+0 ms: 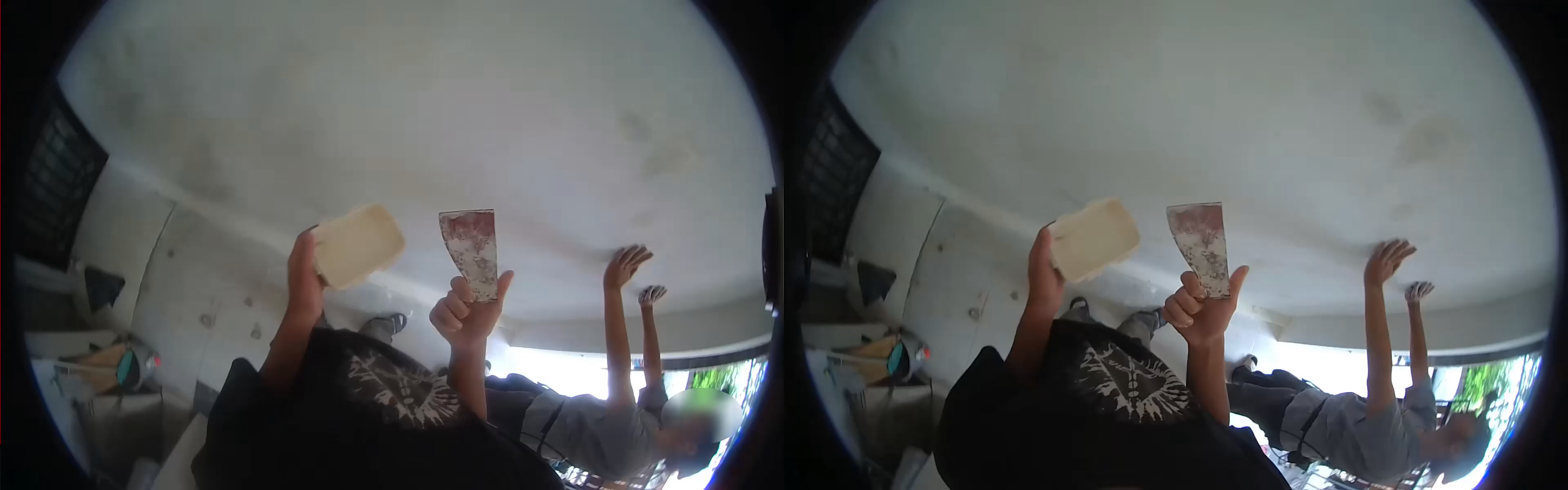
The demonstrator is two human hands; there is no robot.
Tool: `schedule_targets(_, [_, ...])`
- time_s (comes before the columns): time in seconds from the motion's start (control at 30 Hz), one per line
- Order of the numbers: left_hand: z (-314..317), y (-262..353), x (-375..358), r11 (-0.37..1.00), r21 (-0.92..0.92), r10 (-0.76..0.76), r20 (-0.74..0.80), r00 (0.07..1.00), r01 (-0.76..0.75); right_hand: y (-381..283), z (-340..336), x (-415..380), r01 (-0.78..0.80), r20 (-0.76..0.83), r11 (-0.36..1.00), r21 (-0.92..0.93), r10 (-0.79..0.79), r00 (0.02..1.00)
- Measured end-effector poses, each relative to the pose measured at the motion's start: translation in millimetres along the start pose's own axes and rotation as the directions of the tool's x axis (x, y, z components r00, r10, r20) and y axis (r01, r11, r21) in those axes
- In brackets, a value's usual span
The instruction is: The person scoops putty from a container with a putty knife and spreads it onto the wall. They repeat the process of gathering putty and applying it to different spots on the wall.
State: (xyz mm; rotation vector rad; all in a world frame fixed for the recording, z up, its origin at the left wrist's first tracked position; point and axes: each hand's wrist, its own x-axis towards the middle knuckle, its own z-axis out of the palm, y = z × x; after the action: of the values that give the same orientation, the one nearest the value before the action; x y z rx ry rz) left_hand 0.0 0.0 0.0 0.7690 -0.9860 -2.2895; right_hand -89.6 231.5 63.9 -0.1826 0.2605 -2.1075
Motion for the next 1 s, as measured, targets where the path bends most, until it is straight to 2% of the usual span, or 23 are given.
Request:
schedule_targets(0.07, [2,3,-20,0.999,0.005,-0.043,0.011,0.999,0.043,12,9,-4,-0.008,0.17,0.996,-0.092,0.024,0.985])
schedule_targets(0.1, [16,-23,-10,0.998,-0.017,-0.061,-0.011,0.998,0.061,-10,-9,-3,-0.032,0.143,0.994,-0.1,0.046,0.989])
schedule_targets(0.17, [8,-11,-7,0.991,0.073,-0.11,-0.013,0.994,0.111,2,-25,6,0.01,0.147,0.96,-0.278,0.032,0.989])
schedule_targets(0.2, [36,-27,-7,0.994,-0.008,-0.112,-0.003,0.994,0.112,-25,-5,1,-0.047,-0.13,0.703,-0.709,-0.065,0.989])
schedule_targets(0.23, [42,-39,-17,0.991,-0.031,-0.133,-0.016,0.991,0.132,-29,7,-8,-0.235,-0.331,0.333,-0.913,-0.267,0.905])
schedule_targets(0.27, [37,-40,-15,0.993,0.001,-0.12,-0.025,0.992,0.121,-24,-3,-1,-0.006,0.074,-0.302,-0.953,-0.255,0.964])
schedule_targets(0.3, [32,-45,-11,0.992,0.004,-0.122,-0.047,0.991,0.123,-19,-12,3,-0.009,0.064,-0.288,-0.957,-0.241,0.968])
schedule_targets(0.37, [27,-55,0,0.999,0.034,-0.005,-0.007,1.0,0.005,-8,-27,13,-0.075,0.009,-0.507,-0.859,-0.162,0.987])
schedule_targets(0.4, [29,-55,3,1.0,0.028,0.0,-0.019,1.0,0.001,-7,-22,17,-0.083,-0.023,-0.578,-0.812,-0.11,0.994])
schedule_targets(0.47, [26,-41,-11,0.991,0.115,0.08,-0.038,0.996,-0.075,7,-14,12,-0.099,-0.05,-0.546,-0.832,-0.104,0.993])
schedule_targets(0.6, [20,-32,-8,0.987,0.124,0.108,-0.016,0.994,-0.106,13,-18,15,-0.161,-0.076,-0.559,-0.814,-0.173,0.982])
schedule_targets(0.67, [13,-32,-6,0.969,0.104,0.22,0.04,0.975,-0.223,12,-14,10,-0.197,-0.108,-0.562,-0.803,-0.188,0.976])
schedule_targets(0.77, [6,-25,-4,0.942,0.127,0.302,0.087,0.949,-0.311,12,4,13,-0.243,-0.149,-0.549,-0.799,-0.211,0.966])
schedule_targets(0.87, [11,-24,-3,0.941,0.105,0.312,0.109,0.944,-0.323,6,15,18,-0.29,-0.227,-0.578,-0.762,-0.181,0.957])
schedule_targets(0.93, [16,-26,-4,0.946,0.115,0.29,0.105,0.951,-0.301,2,17,18,-0.237,-0.209,-0.673,-0.701,-0.124,0.97])
schedule_targets(1.0, [23,-25,-2,0.951,0.118,0.274,0.101,0.956,-0.285,0,24,21,-0.272,-0.271,-0.711,-0.648,-0.118,0.955])
